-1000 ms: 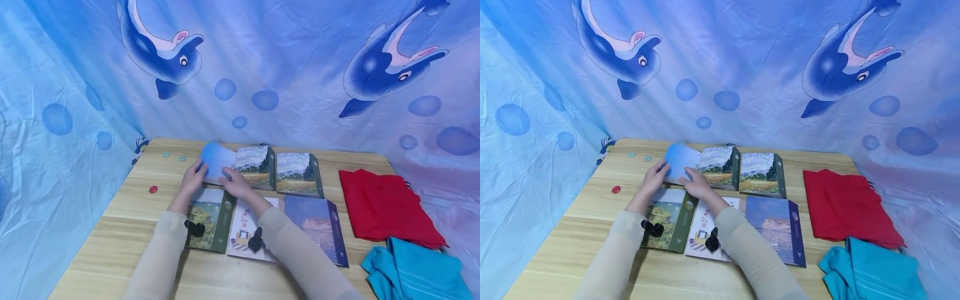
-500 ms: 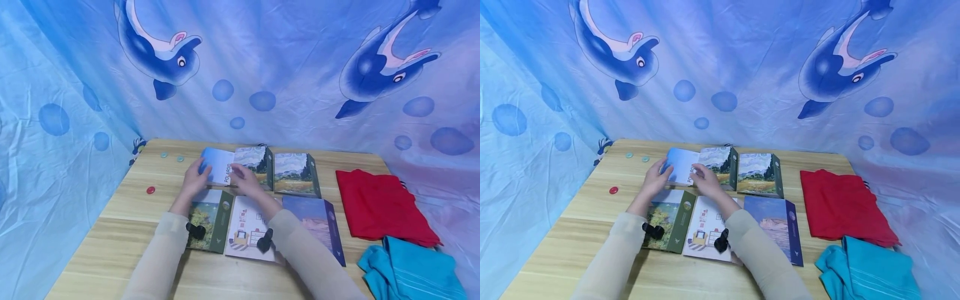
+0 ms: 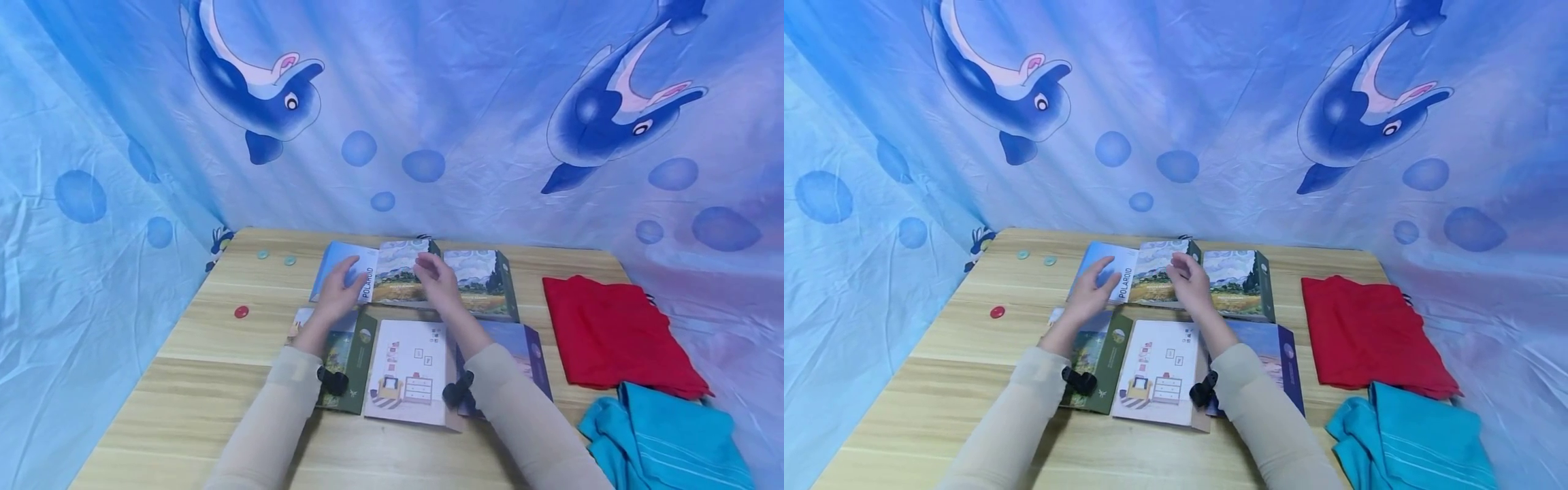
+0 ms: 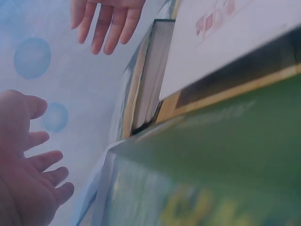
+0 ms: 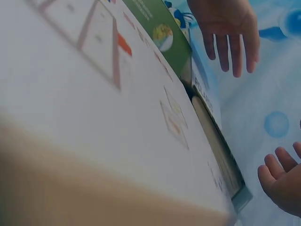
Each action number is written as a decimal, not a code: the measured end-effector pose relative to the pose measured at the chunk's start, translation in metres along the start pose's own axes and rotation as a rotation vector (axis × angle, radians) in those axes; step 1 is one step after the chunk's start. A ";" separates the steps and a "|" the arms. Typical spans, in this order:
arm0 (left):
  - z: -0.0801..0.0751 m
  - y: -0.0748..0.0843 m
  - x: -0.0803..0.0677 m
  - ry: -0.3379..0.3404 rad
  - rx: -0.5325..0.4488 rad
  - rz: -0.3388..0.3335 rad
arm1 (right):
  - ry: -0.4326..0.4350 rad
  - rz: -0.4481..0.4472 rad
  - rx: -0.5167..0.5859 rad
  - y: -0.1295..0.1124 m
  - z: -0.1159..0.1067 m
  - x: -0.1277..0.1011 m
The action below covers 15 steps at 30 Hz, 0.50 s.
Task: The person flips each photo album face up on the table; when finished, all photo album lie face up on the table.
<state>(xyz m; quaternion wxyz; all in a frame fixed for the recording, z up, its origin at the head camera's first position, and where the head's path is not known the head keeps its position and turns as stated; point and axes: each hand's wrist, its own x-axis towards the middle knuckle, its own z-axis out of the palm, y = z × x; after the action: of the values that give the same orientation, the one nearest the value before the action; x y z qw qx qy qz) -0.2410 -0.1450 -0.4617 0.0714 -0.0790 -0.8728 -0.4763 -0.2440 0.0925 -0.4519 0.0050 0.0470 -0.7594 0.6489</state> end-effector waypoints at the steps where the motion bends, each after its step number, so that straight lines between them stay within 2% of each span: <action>1: 0.003 0.001 0.000 -0.004 -0.004 0.002 | 0.014 0.000 -0.004 0.001 -0.003 0.000; 7: 0.020 0.009 0.000 -0.051 -0.025 0.002 | 0.106 0.020 -0.009 0.007 -0.021 0.000; 10: 0.030 0.013 -0.001 -0.087 -0.014 0.022 | 0.153 0.066 -0.010 0.011 -0.028 0.000; 15: 0.048 0.019 0.001 -0.174 0.026 0.020 | 0.156 0.133 -0.024 0.015 -0.034 -0.002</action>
<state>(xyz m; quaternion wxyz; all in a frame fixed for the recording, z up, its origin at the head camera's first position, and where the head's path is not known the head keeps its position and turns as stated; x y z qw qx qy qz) -0.2401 -0.0948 -0.4716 0.0010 -0.1280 -0.8810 -0.4555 -0.2454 0.1284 -0.4618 0.0214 -0.0540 -0.7660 0.6402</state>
